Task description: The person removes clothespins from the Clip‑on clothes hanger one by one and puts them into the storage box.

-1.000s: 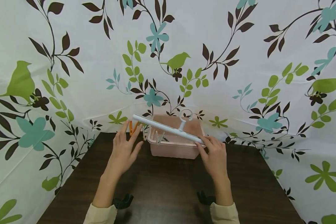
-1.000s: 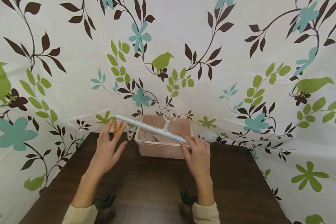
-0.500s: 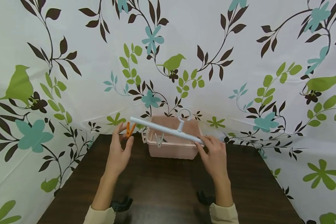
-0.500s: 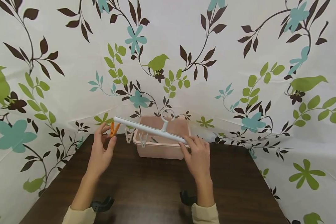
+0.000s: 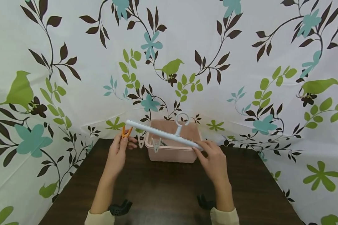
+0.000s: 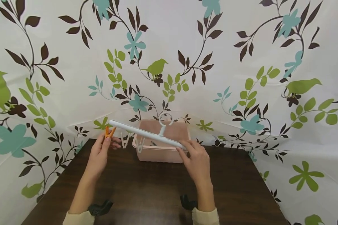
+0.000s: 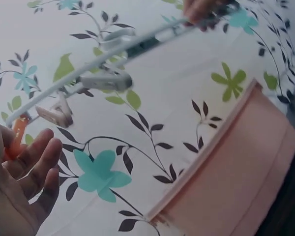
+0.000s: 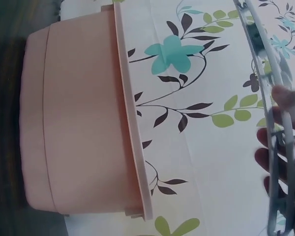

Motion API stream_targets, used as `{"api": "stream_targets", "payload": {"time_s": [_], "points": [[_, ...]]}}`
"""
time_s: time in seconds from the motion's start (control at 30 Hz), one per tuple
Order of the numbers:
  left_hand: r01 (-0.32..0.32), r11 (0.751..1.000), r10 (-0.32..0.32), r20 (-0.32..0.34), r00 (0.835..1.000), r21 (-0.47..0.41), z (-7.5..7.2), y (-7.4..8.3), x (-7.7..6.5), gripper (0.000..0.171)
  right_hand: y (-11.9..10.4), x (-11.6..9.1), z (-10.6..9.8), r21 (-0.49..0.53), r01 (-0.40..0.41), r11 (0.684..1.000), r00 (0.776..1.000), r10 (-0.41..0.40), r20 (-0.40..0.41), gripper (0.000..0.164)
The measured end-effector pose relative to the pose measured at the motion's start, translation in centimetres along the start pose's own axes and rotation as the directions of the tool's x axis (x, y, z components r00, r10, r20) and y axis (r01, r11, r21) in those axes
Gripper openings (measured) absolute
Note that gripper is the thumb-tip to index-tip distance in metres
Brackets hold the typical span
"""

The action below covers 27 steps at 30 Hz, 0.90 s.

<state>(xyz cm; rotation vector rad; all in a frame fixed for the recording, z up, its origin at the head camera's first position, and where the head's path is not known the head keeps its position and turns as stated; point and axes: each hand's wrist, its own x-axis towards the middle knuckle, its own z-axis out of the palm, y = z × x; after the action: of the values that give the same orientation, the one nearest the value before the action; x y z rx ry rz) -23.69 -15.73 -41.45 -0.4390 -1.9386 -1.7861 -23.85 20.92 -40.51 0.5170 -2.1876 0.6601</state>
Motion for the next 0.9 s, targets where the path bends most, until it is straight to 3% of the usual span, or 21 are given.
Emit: {"api": "stream_targets", "payload": {"time_s": [0.17, 0.43, 0.63, 0.77, 0.9], "points": [[0.039, 0.99, -0.039, -0.001, 0.999, -0.138, -0.5, 0.3, -0.1, 0.042, -0.4, 0.0, -0.4, 0.099, -0.04, 0.994, 0.991, 0.026, 0.135, 0.025], [0.084, 0.98, -0.083, 0.018, 0.996, -0.18, -1.0, 0.7, -0.1, 0.042, -0.6, 0.1, -0.4, 0.117, -0.115, 0.986, 0.965, 0.083, 0.25, 0.024], [0.104, 0.989, -0.103, 0.019, 0.995, -0.107, -1.0, 0.5, -0.2, 0.041, -0.7, -0.1, -0.2, 0.076, -0.132, 0.988, 0.954, 0.106, 0.281, 0.026], [0.154, 0.988, -0.153, 0.012, 0.988, -0.03, -1.0, 0.5, -0.3, 0.042, -0.9, -0.3, 0.0, 0.079, -0.136, 0.988, 0.95, 0.107, 0.295, 0.024], [0.188, 0.982, -0.188, 0.008, 0.982, -0.011, -1.0, 0.6, -0.5, 0.041, -1.1, -0.3, 0.0, 0.087, -0.184, 0.979, 0.934, 0.146, 0.325, 0.025]]}}
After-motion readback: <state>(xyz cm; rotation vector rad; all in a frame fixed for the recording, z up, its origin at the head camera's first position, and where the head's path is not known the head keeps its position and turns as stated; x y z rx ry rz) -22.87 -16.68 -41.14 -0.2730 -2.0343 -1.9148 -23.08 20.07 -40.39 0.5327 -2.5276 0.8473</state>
